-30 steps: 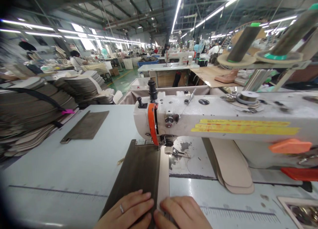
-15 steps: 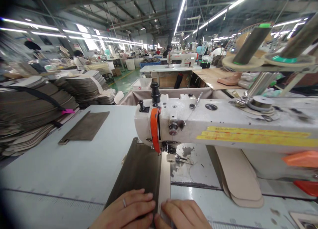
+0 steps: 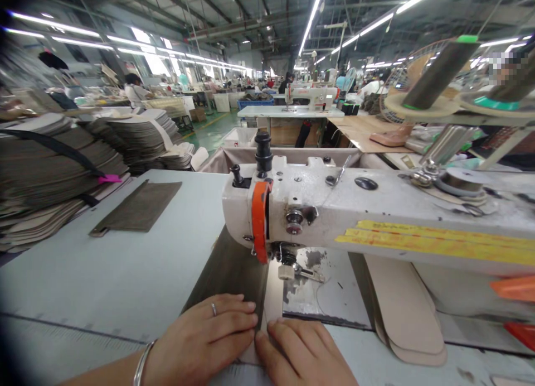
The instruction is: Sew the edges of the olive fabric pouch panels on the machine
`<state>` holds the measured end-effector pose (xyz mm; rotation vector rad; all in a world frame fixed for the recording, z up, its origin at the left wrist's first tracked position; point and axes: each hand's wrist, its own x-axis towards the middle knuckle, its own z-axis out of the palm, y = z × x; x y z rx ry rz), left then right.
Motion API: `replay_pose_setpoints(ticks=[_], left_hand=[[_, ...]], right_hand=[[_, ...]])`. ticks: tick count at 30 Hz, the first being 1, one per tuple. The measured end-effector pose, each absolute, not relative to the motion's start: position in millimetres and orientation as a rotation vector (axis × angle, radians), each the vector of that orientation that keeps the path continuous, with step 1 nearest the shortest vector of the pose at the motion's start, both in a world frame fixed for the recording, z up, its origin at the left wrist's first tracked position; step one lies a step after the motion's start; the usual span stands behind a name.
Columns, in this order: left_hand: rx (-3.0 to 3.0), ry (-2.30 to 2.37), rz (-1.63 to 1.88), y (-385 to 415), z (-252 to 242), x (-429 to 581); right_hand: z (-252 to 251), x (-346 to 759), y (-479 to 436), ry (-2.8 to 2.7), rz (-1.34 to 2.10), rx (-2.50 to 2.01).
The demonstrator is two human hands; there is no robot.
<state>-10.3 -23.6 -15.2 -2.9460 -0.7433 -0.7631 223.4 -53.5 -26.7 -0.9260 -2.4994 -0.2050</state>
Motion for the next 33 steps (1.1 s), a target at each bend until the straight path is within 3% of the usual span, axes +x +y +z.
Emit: replay_pose_setpoints(ticks=[9,25,33], left_hand=[[-2.927,-0.702,-0.689,-3,-16,-9],[-2.878,-0.783,-0.635,16,-8,1],[-2.991,-0.868,-0.422,17,0,-1]], right_hand=[[-20,216,-44,-2.429,-0.216,-0.989],[-15,210,-29,-2.407,0.085,-1.138],[-8,203,-22,-2.419,0.111,-1.236]])
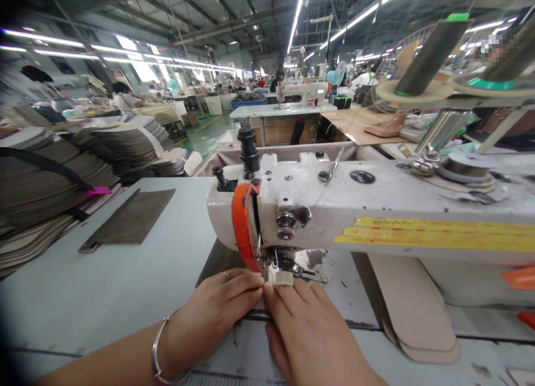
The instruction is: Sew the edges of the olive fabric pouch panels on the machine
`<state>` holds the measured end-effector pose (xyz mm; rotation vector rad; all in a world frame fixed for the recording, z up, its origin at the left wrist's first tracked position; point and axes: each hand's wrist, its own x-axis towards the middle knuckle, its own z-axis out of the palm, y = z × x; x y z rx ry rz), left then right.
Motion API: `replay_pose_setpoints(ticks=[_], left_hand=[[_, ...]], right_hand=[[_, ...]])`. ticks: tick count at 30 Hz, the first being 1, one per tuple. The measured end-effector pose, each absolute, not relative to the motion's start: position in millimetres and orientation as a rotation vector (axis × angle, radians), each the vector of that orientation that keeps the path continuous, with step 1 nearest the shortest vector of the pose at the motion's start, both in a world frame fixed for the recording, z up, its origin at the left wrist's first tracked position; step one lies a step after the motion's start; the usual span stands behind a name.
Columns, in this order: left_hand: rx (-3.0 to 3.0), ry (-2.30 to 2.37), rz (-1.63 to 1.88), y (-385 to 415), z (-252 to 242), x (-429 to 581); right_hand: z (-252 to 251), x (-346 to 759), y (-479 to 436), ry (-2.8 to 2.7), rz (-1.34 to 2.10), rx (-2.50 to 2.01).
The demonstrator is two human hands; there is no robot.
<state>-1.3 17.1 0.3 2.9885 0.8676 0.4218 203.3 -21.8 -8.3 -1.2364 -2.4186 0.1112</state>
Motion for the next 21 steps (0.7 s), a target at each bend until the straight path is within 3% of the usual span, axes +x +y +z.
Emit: replay_pose_setpoints(ticks=[21], left_hand=[[2.874,0.994,0.425,39,-5,2]], right_hand=[[-14,201,-8,-2.392,0.075,-1.342]])
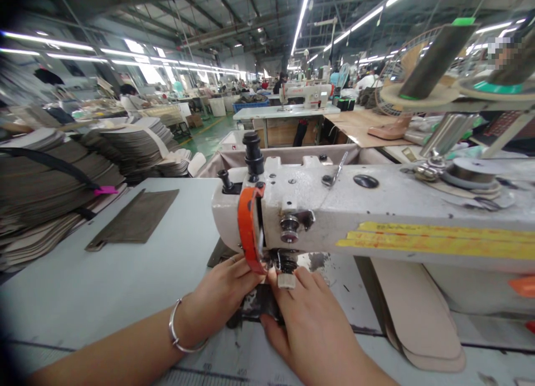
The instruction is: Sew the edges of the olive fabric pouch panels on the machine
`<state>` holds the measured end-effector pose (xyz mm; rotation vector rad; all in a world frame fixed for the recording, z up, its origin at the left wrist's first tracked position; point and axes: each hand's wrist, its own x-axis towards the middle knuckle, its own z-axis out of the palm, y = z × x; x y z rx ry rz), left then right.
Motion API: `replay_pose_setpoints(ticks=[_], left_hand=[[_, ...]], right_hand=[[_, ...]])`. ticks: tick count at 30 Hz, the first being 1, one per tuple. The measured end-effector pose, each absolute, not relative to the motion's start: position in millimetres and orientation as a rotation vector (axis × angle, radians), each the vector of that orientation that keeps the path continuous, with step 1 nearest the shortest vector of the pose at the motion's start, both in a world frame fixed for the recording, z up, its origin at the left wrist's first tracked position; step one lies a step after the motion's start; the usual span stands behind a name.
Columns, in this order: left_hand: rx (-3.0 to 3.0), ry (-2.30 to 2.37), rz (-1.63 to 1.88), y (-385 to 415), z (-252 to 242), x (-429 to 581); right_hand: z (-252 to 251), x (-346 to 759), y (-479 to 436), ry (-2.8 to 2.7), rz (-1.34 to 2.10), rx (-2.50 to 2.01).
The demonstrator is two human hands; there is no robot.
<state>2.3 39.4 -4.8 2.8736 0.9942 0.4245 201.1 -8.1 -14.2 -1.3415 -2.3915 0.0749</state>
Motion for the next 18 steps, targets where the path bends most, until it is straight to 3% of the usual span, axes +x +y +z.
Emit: replay_pose_setpoints(ticks=[18], left_hand=[[2.901,1.07,0.511,47,-25,2]], right_hand=[[-16,196,-4,-2.373,0.046,-1.404]])
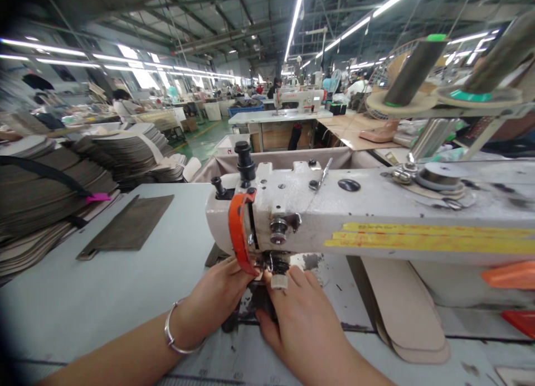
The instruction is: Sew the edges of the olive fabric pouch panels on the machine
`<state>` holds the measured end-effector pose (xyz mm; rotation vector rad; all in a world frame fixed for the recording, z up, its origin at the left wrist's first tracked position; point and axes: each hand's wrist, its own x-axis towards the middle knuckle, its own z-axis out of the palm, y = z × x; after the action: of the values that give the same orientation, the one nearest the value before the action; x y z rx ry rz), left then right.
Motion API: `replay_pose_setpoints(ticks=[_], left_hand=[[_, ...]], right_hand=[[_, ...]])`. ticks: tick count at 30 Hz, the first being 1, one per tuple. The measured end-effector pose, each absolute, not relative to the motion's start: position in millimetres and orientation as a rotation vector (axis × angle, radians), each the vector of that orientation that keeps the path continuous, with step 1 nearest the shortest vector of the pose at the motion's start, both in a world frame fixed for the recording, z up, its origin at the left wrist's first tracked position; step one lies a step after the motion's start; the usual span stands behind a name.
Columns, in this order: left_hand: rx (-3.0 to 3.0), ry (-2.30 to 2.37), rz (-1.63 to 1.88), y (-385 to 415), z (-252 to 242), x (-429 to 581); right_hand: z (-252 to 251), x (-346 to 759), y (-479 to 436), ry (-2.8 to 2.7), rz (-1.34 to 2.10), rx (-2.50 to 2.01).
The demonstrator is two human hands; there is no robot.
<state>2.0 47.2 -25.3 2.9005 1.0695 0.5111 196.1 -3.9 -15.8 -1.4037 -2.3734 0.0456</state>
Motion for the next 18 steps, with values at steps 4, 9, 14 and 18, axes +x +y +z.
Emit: replay_pose_setpoints(ticks=[4,9,14,18], left_hand=[[2.942,1.049,0.561,47,-29,-2],[2.961,0.959,0.653,47,-26,-1],[2.92,0.972,0.787,49,-16,2],[2.789,1.065,0.893,56,-16,-4]], right_hand=[[-12,195,-6,-2.335,0.127,-1.404],[-8,194,-9,-2.294,0.217,-1.406],[-8,197,-9,-2.302,0.148,-1.392],[-1,232,-19,-2.212,0.039,-1.432]])
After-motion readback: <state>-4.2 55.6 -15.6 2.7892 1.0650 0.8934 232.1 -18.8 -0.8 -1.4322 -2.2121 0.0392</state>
